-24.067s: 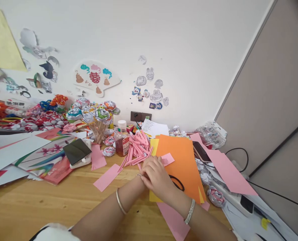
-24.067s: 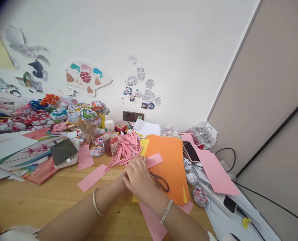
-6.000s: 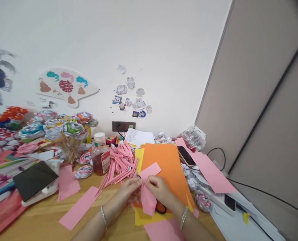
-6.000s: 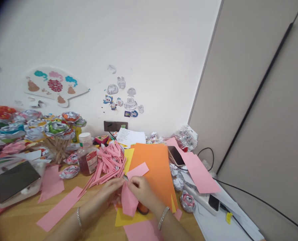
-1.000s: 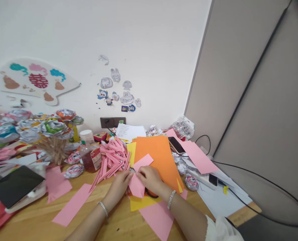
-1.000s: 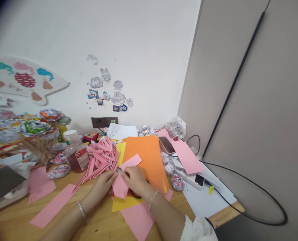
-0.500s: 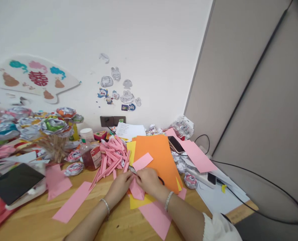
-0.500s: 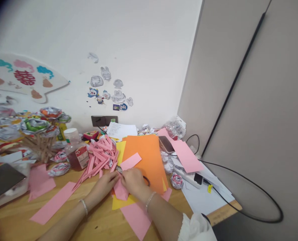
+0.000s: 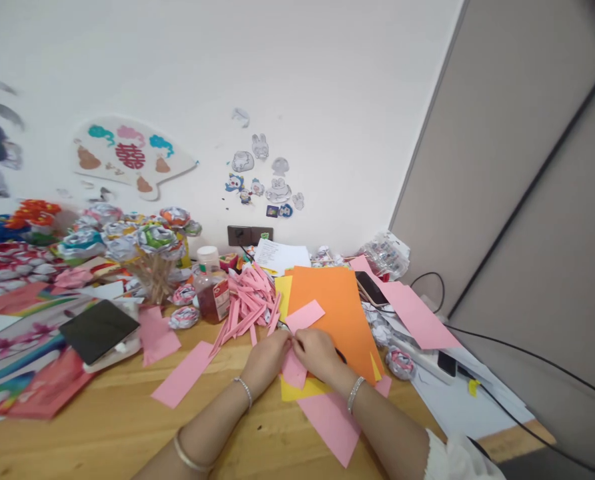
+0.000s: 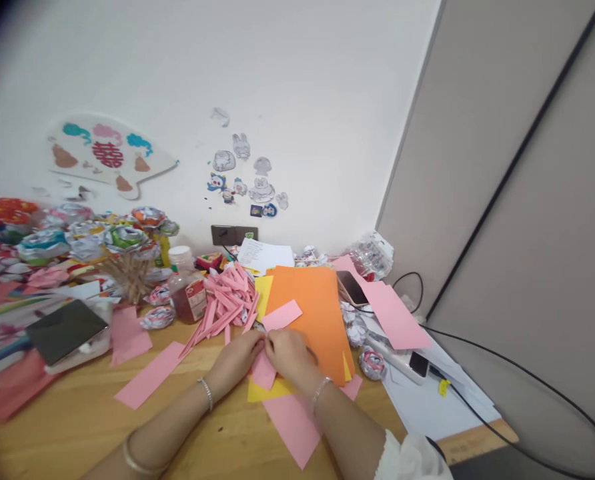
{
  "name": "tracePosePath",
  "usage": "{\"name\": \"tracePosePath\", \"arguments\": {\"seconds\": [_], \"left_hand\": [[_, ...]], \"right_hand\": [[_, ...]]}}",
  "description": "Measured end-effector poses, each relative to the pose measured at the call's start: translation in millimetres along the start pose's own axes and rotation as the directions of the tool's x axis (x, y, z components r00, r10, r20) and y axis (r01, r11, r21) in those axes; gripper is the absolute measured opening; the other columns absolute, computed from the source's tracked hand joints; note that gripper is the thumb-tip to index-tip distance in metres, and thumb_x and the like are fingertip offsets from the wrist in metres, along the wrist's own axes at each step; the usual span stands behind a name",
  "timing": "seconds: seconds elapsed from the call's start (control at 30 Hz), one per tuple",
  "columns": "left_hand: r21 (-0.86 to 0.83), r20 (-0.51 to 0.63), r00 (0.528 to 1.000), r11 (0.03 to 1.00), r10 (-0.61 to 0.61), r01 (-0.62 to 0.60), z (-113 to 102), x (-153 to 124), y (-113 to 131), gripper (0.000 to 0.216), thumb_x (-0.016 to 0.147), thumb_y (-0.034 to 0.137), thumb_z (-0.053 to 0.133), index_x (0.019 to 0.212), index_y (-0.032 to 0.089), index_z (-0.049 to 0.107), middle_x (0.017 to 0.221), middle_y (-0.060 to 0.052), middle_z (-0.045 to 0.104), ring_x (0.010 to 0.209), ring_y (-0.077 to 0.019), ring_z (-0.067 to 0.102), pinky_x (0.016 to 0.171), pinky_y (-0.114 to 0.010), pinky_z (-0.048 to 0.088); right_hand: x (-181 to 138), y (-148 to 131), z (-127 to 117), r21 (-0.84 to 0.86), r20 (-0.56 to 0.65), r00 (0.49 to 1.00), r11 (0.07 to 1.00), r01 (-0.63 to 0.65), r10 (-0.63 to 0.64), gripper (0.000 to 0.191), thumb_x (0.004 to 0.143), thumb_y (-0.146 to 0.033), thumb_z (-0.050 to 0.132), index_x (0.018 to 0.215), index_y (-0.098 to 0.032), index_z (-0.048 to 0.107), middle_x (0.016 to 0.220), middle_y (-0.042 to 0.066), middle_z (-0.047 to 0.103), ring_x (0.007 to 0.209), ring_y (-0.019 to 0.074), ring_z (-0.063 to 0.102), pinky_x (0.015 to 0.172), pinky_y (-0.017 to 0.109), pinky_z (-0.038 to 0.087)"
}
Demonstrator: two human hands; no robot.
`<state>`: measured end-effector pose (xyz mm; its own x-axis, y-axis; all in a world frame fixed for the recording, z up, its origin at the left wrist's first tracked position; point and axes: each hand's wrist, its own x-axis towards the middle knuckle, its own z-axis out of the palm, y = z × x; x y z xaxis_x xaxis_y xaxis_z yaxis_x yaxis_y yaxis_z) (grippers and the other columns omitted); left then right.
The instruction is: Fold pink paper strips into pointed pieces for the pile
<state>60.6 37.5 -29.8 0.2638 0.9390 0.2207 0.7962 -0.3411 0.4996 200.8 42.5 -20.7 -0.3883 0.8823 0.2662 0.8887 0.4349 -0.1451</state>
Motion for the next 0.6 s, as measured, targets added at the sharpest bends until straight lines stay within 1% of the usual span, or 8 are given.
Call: {"name": "tracePosePath", "arguments": {"seconds": [0.1,0.27,0.4,0.43,0.5,0.6], "left_hand": [[0.021,-0.013,1.0,1.0,0.006,-0.006,0.1,-1.0,1.5,0.021,0.084,0.022,0.035,0.081,0.017,0.055,0.082,-0.007,0.063,0.076,-0.0197,0.058,0.062,-0.026,0.038],[0.028,-0.036,0.999,0.999,0.033,-0.032,-2.7,-2.3,1.8,0.019,0.081,0.018,0.038,0.074,0.017,0.056,0.077,-0.007,0.063,0.075,-0.019,0.058,0.063,-0.025,0.038],[0.014,-0.047,0.998,0.999,0.031,-0.031,-2.8,-2.5,0.0,0.02,0.08,0.016,0.038,0.074,0.017,0.057,0.077,-0.007,0.064,0.074,-0.0186,0.059,0.062,-0.025,0.039],[0.007,-0.047,0.998,1.0,0.029,-0.028,-2.4,-2.3,-0.6,0.021,0.081,0.016,0.037,0.076,0.018,0.058,0.078,-0.007,0.065,0.075,-0.0183,0.059,0.062,-0.024,0.039],[-0.008,-0.053,0.998,1.0,0.019,-0.019,-1.4,-1.9,-1.6,0.023,0.082,0.016,0.034,0.089,0.018,0.056,0.084,-0.007,0.065,0.078,-0.0175,0.06,0.064,-0.023,0.04],[-0.017,-0.063,0.998,1.0,-0.003,0.002,-0.1,-1.6,-2.4,0.032,0.082,0.014,0.033,0.112,0.019,0.044,0.085,-0.005,0.065,0.079,-0.0164,0.06,0.062,-0.022,0.04]], "right_hand": [[0.3,0.0,0.7,0.002,0.007,1.0,1.0,0.002,-0.002,0.023,0.084,-0.024,0.041,0.073,-0.017,0.06,0.075,0.004,0.064,0.067,0.0133,0.055,0.053,0.025,0.024],[0.8,0.6,3.3,-0.013,-0.001,1.0,1.0,0.019,-0.019,0.023,0.084,-0.023,0.04,0.072,-0.017,0.059,0.073,0.003,0.064,0.065,0.0131,0.054,0.052,0.025,0.022],[1.1,0.8,3.6,-0.016,0.011,1.0,0.999,0.029,-0.029,0.024,0.085,-0.025,0.039,0.073,-0.017,0.058,0.074,0.004,0.063,0.066,0.0134,0.054,0.053,0.025,0.022],[1.1,0.9,3.4,-0.014,0.012,0.999,0.999,0.032,-0.031,0.024,0.085,-0.025,0.039,0.074,-0.017,0.058,0.074,0.004,0.063,0.066,0.0135,0.054,0.053,0.025,0.023],[0.8,1.0,2.9,-0.012,0.013,0.999,0.999,0.039,-0.039,0.025,0.086,-0.024,0.037,0.076,-0.017,0.059,0.075,0.004,0.063,0.066,0.0136,0.054,0.053,0.025,0.023],[0.2,1.3,2.4,-0.013,0.019,0.999,0.999,0.045,-0.045,0.026,0.086,-0.025,0.035,0.077,-0.018,0.059,0.074,0.004,0.063,0.064,0.0134,0.054,0.052,0.024,0.023]]}}
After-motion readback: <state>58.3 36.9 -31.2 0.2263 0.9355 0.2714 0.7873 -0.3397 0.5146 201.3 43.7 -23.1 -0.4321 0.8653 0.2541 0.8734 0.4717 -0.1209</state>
